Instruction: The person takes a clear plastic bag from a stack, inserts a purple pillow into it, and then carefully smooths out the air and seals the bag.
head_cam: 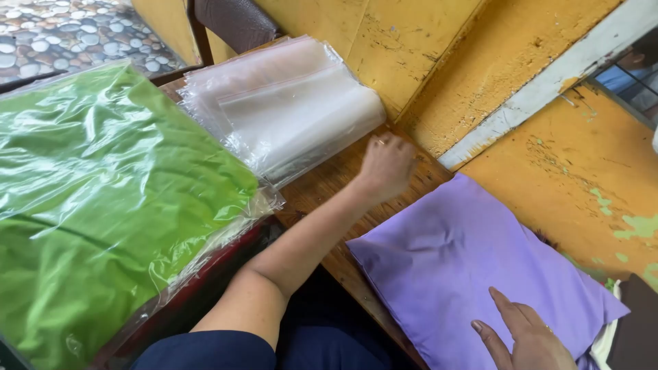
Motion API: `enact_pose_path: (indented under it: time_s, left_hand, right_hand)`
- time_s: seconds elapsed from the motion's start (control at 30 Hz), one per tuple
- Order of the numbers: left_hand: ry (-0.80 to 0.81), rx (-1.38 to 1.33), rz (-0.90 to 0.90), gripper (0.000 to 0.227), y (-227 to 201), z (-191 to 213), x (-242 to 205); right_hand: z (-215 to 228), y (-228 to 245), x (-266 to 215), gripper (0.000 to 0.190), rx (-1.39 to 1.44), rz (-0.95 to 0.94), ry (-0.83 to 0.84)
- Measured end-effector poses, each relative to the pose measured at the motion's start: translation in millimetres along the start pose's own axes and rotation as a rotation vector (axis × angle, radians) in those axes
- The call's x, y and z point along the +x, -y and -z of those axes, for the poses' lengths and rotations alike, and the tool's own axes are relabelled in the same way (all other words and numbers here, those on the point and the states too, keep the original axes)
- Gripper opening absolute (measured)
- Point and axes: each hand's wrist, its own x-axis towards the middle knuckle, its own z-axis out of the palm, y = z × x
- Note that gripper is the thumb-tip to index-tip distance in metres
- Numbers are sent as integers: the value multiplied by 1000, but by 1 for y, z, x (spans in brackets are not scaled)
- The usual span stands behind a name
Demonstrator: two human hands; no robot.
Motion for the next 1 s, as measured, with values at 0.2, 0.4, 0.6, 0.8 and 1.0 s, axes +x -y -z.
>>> enact_pose_path:
  time_s: [0.2,0.4,0.6,0.8,1.0]
  left_hand:
    - [5,63,758,81,90,48,18]
    - [310,144,1044,104,121,40,21]
    - [0,89,1072,98,139,6,19]
    - [-32,47,1096,43,147,-1,25]
    - [-82,50,1103,54,131,19,26]
  right_hand:
    - [39,35,23,73,-13,377,-133]
    - [100,85,38,69,95,573,-176]
    - [131,114,56,66,213,621,-143]
    - [140,137,76,65,435,602,-104]
    - [104,147,119,59,544,356,120]
